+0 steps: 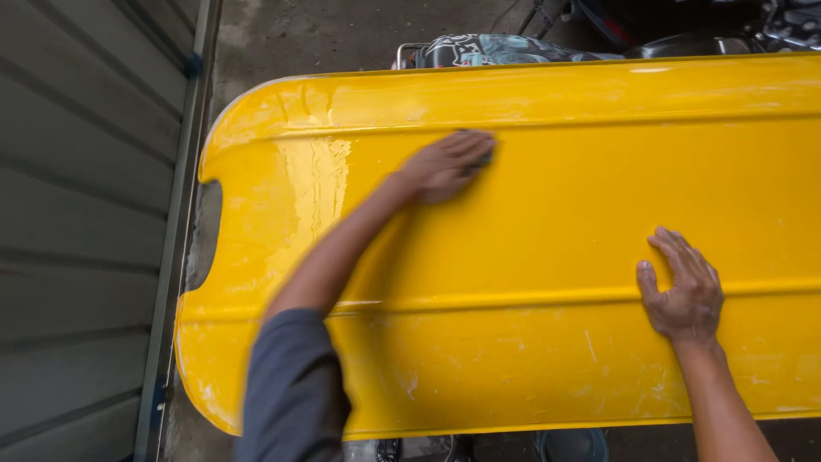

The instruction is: Sand the yellow bodywork of a vehicle using sandpaper and water.

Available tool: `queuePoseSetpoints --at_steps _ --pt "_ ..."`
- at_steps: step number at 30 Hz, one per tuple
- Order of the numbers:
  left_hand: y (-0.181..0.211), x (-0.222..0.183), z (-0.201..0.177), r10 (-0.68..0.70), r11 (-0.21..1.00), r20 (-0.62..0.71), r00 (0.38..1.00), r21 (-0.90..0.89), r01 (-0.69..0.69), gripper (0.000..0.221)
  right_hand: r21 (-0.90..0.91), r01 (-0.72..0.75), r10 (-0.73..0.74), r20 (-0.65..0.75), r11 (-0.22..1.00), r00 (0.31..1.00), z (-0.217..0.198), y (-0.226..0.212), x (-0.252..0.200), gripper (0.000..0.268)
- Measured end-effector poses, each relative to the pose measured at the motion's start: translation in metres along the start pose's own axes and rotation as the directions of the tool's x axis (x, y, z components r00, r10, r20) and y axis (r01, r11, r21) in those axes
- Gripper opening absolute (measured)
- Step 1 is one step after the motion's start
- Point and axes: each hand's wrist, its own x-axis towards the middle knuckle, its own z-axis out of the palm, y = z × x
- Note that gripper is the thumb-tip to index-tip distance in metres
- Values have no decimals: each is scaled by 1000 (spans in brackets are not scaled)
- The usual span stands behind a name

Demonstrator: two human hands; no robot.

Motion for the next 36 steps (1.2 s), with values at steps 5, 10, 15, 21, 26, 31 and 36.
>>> queuePoseSetpoints --at_steps 5,10,15,21,26,31,36 --pt "-47 -154 -82 -239 971 90 967 1 239 69 -12 -59 60 28 998 998 -5 -13 4 36" --pt "4 -31 -1 -124 992 -57 991 9 125 85 -24 -69 70 14 997 997 -4 -12 7 36" --pt "83 55 19 -65 998 -20 998 18 65 80 30 -34 33 20 999 999 -4 -4 1 32" --pt "86 -121 -65 -87 996 2 996 -19 87 75 -11 -59 59 19 998 998 -2 -11 7 36" --pt "106 8 -12 8 999 12 1000 35 -8 75 -22 -101 101 5 995 995 -7 -7 13 37" --pt "99 63 10 94 996 -21 995 4 -94 68 6 -50 50 19 999 999 -2 -4 -1 35" --pt "45 -99 -54 -6 1000 45 999 -9 6 65 -5 -71 71 20 997 997 -1 -17 1 36"
